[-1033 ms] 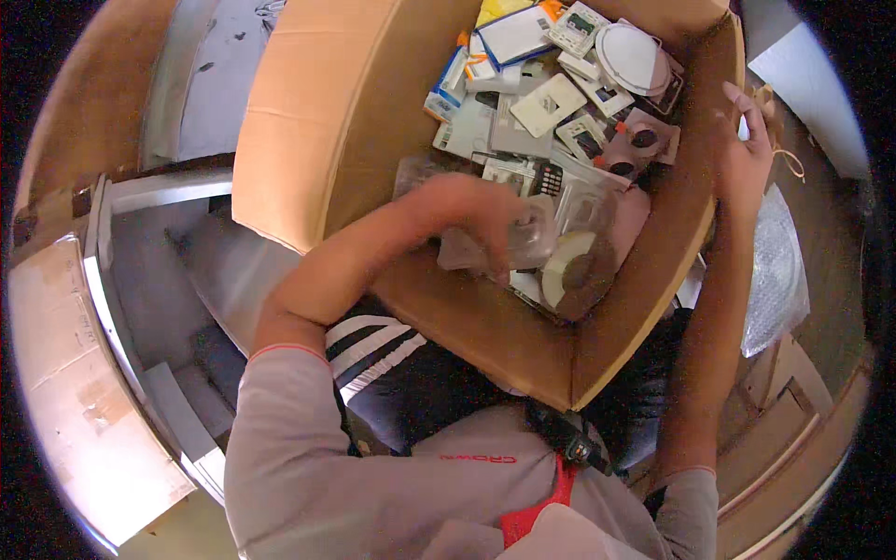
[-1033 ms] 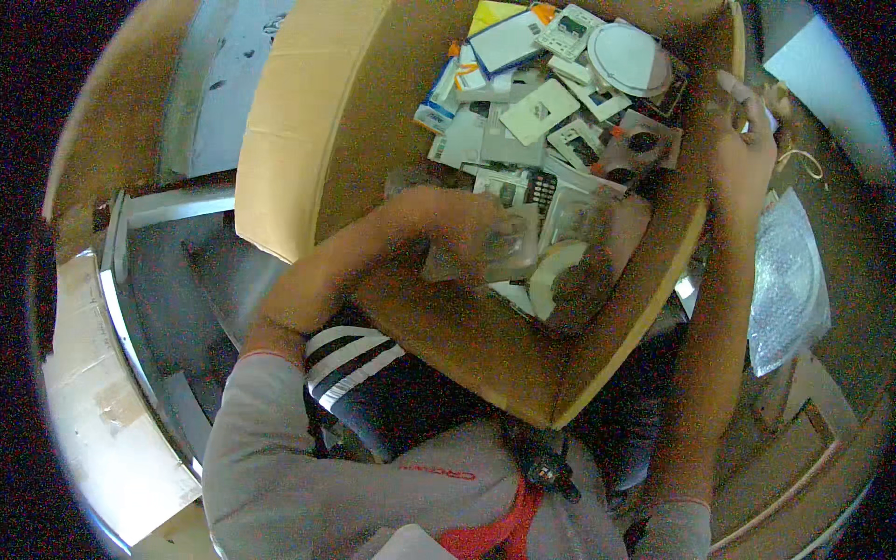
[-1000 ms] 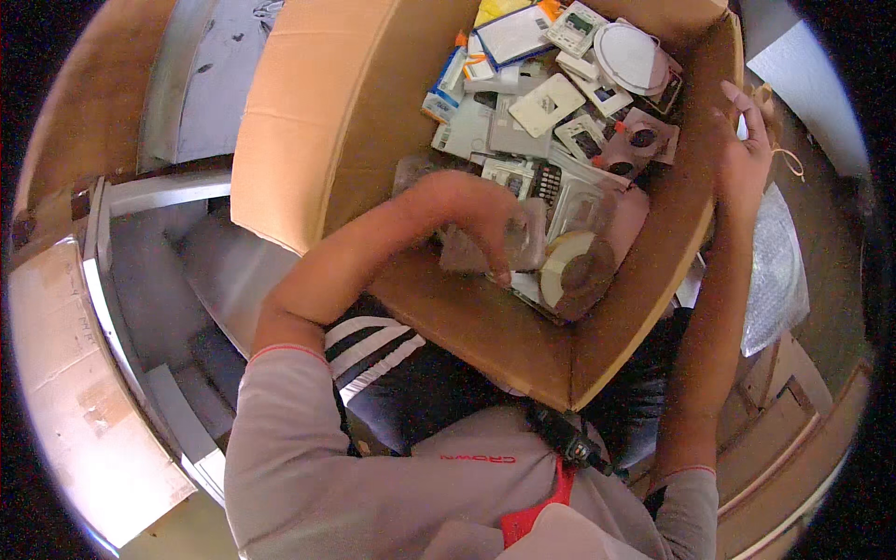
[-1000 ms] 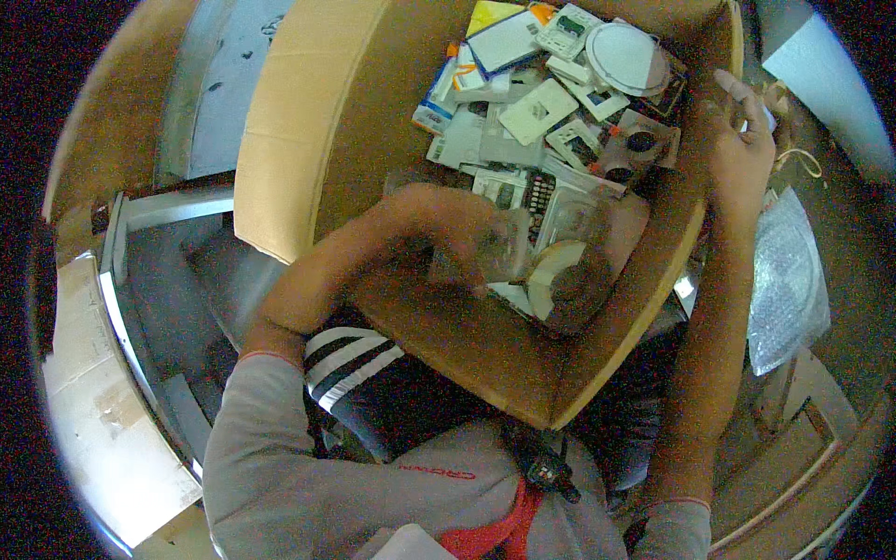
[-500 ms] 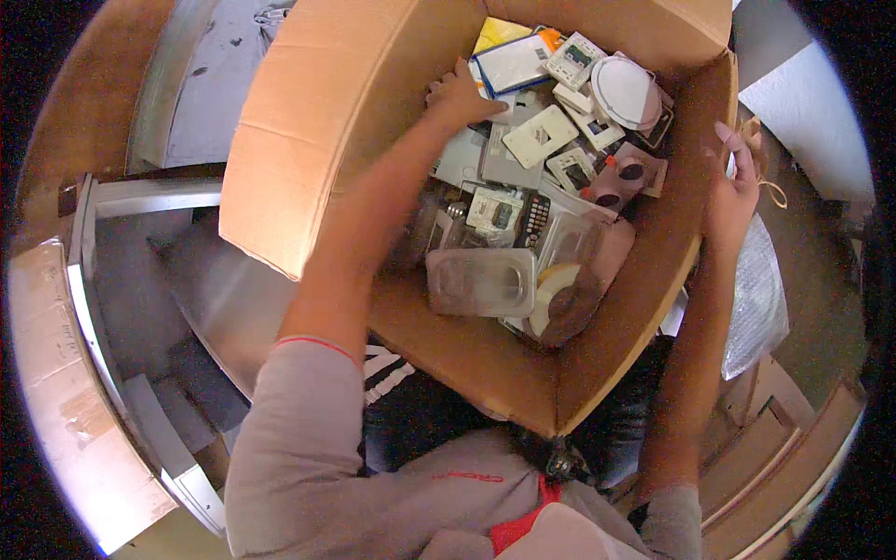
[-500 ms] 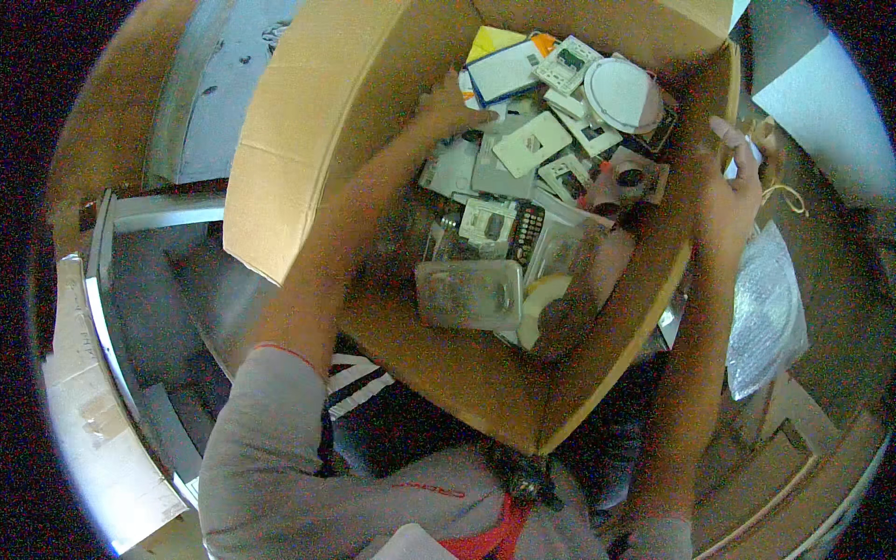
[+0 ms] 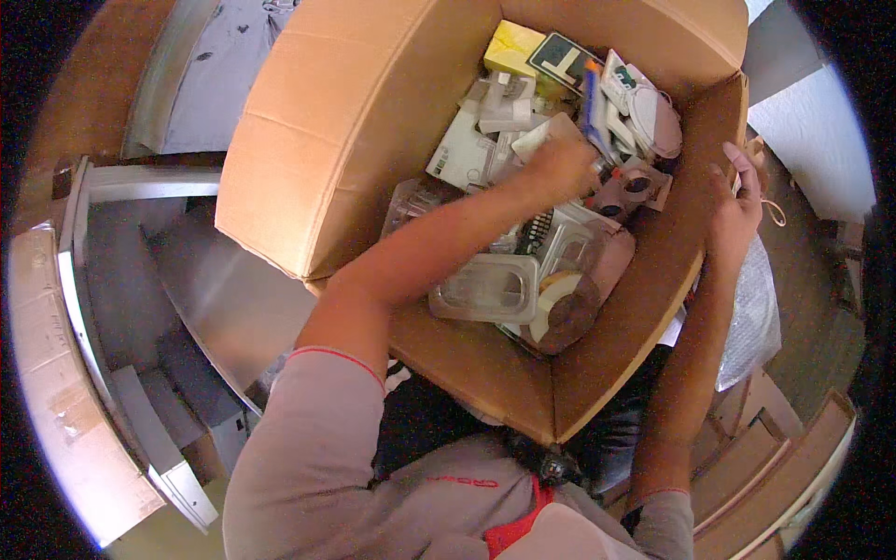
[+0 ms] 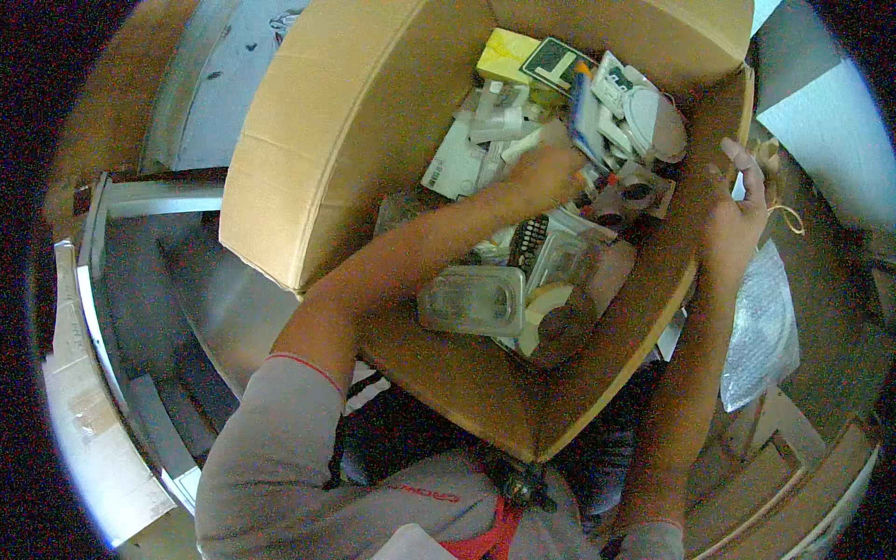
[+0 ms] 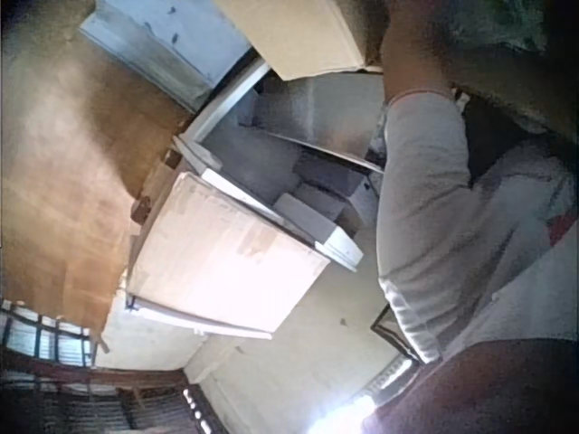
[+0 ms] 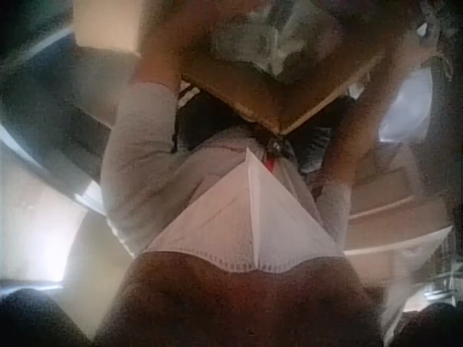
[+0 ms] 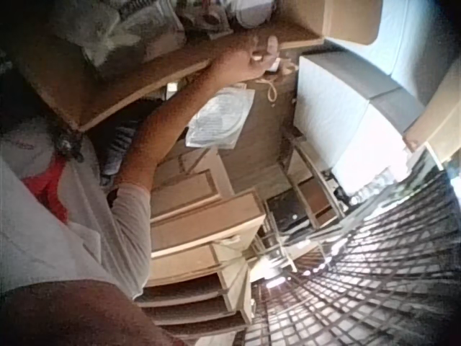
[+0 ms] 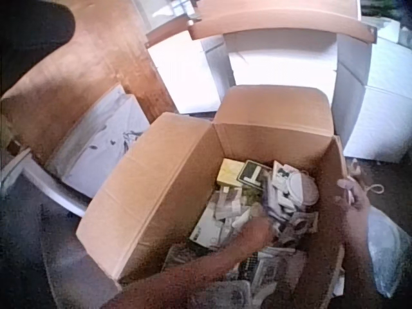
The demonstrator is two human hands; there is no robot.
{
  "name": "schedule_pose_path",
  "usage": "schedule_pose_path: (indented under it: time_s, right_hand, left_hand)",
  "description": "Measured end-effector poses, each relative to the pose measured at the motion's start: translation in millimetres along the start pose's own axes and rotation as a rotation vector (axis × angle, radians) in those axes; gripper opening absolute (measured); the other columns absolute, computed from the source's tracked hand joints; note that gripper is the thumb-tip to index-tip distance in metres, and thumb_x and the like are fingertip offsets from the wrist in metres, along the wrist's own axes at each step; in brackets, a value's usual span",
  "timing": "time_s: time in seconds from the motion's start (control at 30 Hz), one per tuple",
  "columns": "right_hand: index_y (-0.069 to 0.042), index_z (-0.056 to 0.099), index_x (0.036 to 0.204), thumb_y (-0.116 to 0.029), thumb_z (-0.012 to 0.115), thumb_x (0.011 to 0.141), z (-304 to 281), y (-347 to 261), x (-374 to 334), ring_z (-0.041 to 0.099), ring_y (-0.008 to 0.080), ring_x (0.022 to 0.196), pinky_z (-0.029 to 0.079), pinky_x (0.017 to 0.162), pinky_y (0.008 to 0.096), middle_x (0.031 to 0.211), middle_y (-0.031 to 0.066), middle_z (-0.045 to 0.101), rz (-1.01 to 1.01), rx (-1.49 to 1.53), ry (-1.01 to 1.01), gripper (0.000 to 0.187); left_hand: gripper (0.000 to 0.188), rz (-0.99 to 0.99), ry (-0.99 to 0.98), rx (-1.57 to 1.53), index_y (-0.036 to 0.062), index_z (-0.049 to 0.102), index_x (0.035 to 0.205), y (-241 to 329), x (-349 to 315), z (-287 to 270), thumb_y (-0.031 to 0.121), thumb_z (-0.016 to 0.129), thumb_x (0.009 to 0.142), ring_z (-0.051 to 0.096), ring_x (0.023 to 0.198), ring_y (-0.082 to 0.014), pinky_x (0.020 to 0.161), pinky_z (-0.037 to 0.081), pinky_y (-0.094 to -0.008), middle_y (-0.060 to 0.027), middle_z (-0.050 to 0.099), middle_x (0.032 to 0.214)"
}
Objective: Sort through various objects inside a cardboard box while in a storage or workshop environment.
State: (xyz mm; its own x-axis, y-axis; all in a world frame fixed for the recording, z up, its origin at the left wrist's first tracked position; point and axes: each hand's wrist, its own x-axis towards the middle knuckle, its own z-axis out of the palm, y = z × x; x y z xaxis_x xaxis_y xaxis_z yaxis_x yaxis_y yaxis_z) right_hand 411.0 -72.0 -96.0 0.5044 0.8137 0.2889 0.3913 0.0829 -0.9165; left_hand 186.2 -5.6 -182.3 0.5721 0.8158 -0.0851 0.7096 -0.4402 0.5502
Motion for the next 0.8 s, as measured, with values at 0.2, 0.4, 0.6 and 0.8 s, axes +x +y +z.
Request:
schedule_pose_path:
  time_s: [0.2, 0.4, 0.6, 0.8]
  right_hand:
    - [-0.006, 0.062, 0.111, -0.004, 0.064, 0.082, 4.3, -9.9, -2.0, 0.057, 0.0166, 0.095, 0.045, 0.085, 0.0290, 0.105, 0.0068, 0.062, 0.035, 0.039, -0.045, 0.029]
    - [-0.007, 0.062, 0.112, -0.004, 0.064, 0.082, 1.7, -13.0, -2.2, 0.055, 0.0165, 0.099, 0.044, 0.086, 0.0278, 0.105, 0.0066, 0.062, 0.145, 0.008, -0.027, 0.030]
    - [-0.008, 0.063, 0.110, -0.006, 0.065, 0.082, 3.3, -11.2, -1.3, 0.056, 0.0152, 0.097, 0.045, 0.084, 0.0274, 0.107, 0.0073, 0.062, 0.013, -0.081, 0.013, 0.027]
    - [-0.007, 0.063, 0.109, -0.005, 0.063, 0.083, 15.1, -17.0, -7.9, 0.058, 0.0136, 0.079, 0.048, 0.067, 0.0253, 0.098, 0.0066, 0.063, 0.050, 0.047, 0.012, 0.027]
  left_hand:
    - [0.026, 0.268, -0.367, 0.170, 0.0033, 0.067, 0.085, 64.3, -15.2, -1.6, 0.027, 0.066, 0.075, 0.065, 0.076, -0.0364, 0.071, 0.053, -0.0446, -0.0197, 0.065, 0.078]
    - [0.027, -0.028, 0.215, -0.253, 0.0048, 0.068, 0.090, -12.5, 38.6, -33.3, 0.029, 0.065, 0.077, 0.064, 0.078, -0.0308, 0.071, 0.051, -0.0409, -0.0142, 0.067, 0.083]
    - [0.048, 0.056, 0.702, 0.036, 0.0040, 0.058, 0.116, -99.1, 105.0, -53.9, 0.038, 0.061, 0.081, 0.053, 0.110, -0.0362, 0.092, 0.043, -0.0446, -0.0196, 0.057, 0.118]
    - [0.059, 0.034, 0.576, 0.443, 0.0148, 0.055, 0.128, -112.7, 135.8, -28.3, 0.056, 0.046, 0.086, 0.038, 0.127, -0.0406, 0.101, 0.034, -0.0532, -0.0187, 0.043, 0.137]
